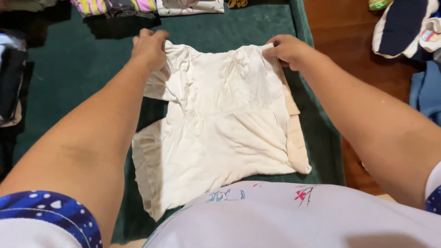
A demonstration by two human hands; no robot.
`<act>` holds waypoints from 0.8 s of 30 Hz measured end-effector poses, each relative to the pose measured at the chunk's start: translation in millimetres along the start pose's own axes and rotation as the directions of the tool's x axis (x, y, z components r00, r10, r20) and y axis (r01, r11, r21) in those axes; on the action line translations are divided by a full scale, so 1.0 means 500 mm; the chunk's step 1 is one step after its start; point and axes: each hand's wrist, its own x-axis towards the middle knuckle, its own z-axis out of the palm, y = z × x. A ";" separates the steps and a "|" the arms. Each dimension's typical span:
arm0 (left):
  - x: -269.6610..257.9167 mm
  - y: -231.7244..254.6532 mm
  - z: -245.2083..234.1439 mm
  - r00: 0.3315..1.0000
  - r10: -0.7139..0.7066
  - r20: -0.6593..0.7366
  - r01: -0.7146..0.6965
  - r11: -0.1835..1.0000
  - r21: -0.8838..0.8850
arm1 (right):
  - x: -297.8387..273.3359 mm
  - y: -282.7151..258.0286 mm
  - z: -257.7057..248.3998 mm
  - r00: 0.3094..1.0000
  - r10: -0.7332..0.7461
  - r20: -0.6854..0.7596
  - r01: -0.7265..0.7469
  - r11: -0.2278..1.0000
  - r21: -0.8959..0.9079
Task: The person is folding various items of laundry on a bed or table surface.
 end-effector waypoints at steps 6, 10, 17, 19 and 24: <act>0.057 -0.043 -0.059 0.942 -0.032 0.334 0.062 0.995 -0.081 | 0.039 0.006 -0.028 0.994 0.015 0.106 -0.021 0.998 0.059; 0.071 -0.094 -0.111 0.850 -0.296 0.436 0.486 0.760 -0.432 | 0.059 0.007 -0.036 0.998 -0.061 0.035 0.050 0.965 0.257; 0.065 -0.151 -0.008 0.936 -0.351 -0.006 0.349 0.934 -0.071 | 0.109 0.042 -0.008 0.979 -0.166 -0.120 0.178 0.979 0.097; 0.063 -0.116 -0.032 0.947 -0.316 0.066 0.322 0.919 -0.229 | 0.073 0.004 -0.011 0.986 -0.148 -0.076 0.153 0.987 0.054; 0.097 -0.144 -0.018 0.987 0.030 0.158 -0.008 0.991 -0.134 | 0.063 0.004 -0.028 0.973 -0.230 -0.002 0.228 0.966 -0.118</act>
